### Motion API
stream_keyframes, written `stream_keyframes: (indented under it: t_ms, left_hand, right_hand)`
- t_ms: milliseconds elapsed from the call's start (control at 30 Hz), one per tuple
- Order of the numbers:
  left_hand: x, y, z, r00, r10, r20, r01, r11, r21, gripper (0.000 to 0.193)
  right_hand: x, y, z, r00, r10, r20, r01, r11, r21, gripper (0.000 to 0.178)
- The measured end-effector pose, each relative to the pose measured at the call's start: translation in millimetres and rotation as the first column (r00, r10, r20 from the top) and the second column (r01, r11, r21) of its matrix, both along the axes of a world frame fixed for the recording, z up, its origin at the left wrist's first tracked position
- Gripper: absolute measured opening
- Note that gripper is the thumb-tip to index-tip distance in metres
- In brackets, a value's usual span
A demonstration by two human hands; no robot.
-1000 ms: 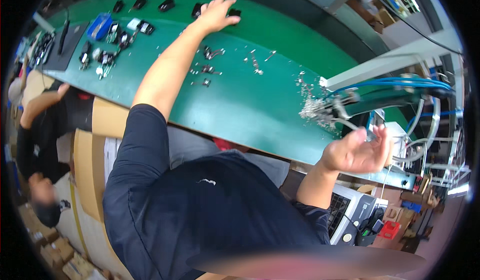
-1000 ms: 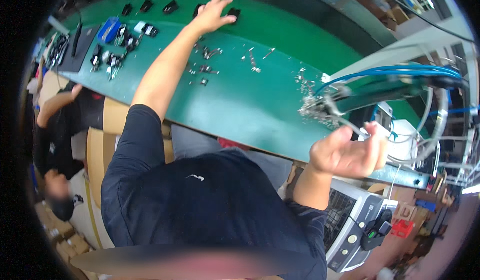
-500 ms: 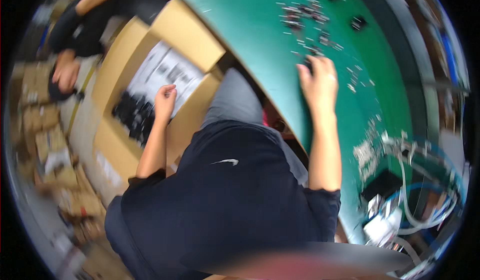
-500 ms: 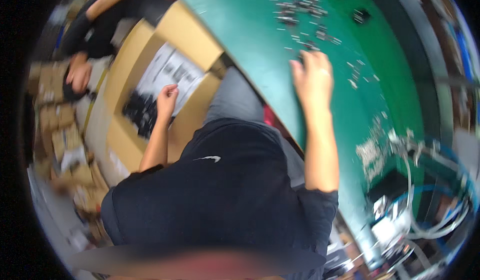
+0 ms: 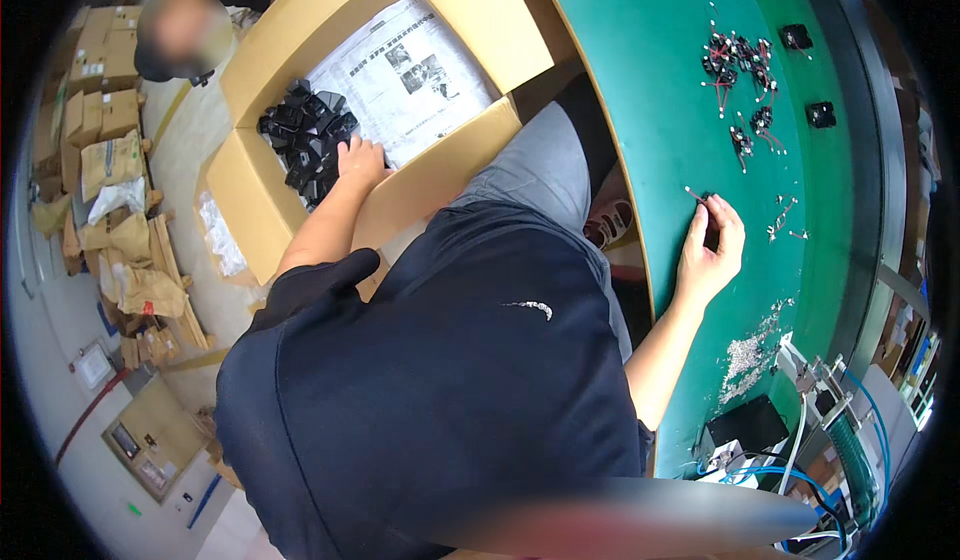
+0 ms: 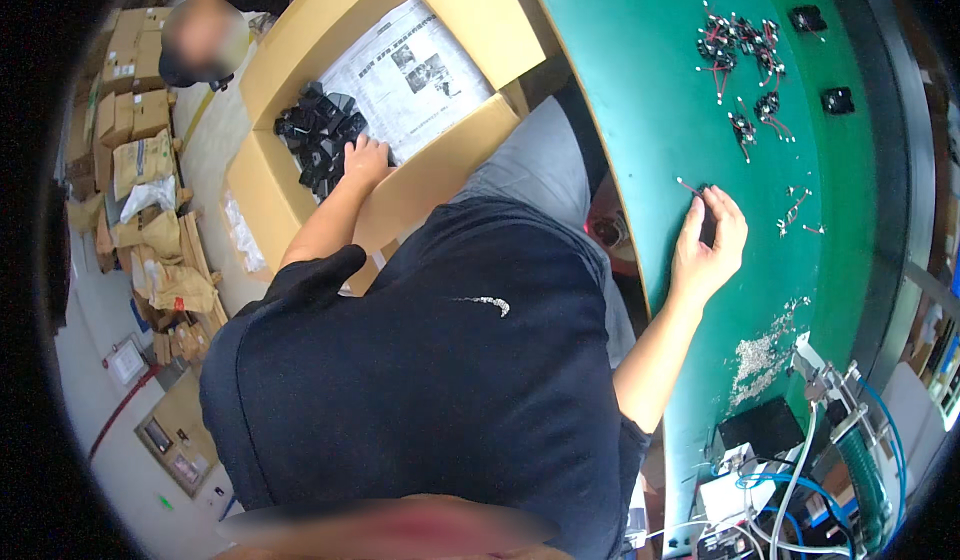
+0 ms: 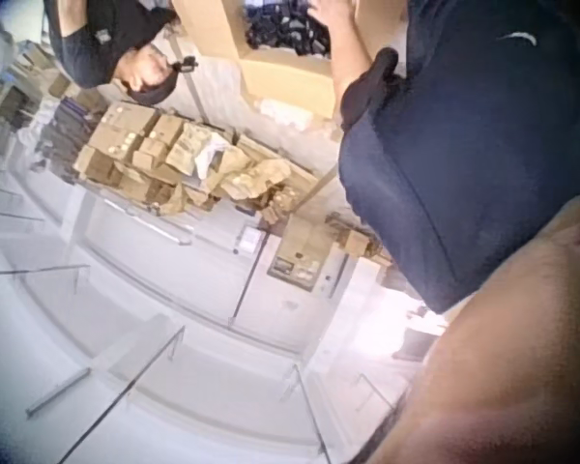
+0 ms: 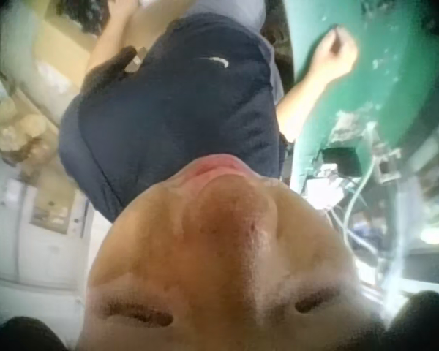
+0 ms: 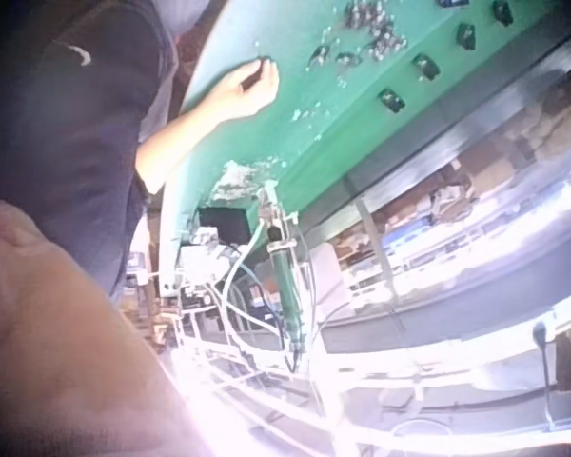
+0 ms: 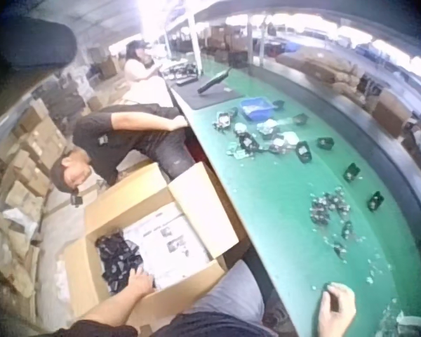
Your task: The person picks up a housing from a box, inserts a circuit board and wire, and uses a handheld pneumatic tool to secure the assembly. They then place the completed unit on the workbench and repeat the process.
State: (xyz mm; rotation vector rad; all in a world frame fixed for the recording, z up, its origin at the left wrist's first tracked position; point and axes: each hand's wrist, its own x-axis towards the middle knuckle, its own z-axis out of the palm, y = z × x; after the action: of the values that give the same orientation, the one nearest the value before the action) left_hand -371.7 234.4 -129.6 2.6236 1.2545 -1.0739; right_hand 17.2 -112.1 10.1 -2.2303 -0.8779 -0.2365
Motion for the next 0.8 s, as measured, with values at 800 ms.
stream_keyframes:
  t_ms: [800]
  left_hand:
    - [11, 28, 27, 0.669, 0.433, 0.604, -0.255, 0.897, -0.361, 0.036]
  right_hand:
    - [-1, 2, 0, 1.0, -0.017, -0.018, 0.019, 0.997, 0.079, 0.016]
